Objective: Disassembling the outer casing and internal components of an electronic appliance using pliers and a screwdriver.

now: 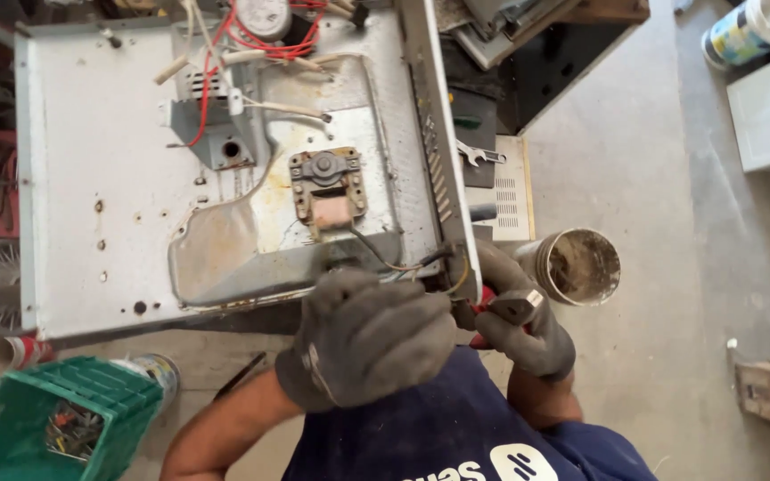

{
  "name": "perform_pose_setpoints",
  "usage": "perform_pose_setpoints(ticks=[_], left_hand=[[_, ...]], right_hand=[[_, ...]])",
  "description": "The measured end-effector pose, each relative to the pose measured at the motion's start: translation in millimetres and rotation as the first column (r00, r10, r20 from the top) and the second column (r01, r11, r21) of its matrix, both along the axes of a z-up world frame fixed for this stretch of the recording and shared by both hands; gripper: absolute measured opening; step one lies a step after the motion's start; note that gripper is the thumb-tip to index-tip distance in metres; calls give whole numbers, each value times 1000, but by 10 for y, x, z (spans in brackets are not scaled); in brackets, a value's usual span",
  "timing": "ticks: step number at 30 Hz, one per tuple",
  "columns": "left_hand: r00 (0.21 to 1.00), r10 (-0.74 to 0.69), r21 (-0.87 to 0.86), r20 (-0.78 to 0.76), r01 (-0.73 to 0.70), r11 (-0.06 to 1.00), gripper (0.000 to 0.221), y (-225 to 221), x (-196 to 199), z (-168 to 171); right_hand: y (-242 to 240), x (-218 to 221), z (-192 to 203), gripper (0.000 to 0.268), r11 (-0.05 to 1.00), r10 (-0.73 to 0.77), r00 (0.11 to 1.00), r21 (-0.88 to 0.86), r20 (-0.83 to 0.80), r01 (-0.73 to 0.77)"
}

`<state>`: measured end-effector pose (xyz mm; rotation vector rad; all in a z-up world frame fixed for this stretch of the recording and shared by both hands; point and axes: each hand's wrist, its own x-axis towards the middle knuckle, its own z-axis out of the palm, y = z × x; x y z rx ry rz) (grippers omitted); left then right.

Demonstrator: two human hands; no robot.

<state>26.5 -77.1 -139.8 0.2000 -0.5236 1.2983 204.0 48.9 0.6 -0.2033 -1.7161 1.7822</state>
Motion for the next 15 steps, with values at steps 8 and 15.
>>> perform_pose_setpoints(ticks=[8, 15], left_hand=[[-480, 715, 845, -509, -437, 309, 30, 269, 49, 1496], [-914, 403, 997, -47, -19, 74, 21, 214, -47, 1663]], right_hand=[[-137, 54, -21, 65, 981, -134, 989, -146, -55, 125], [-196, 420, -397, 70, 993, -74, 996, -86, 51, 78]])
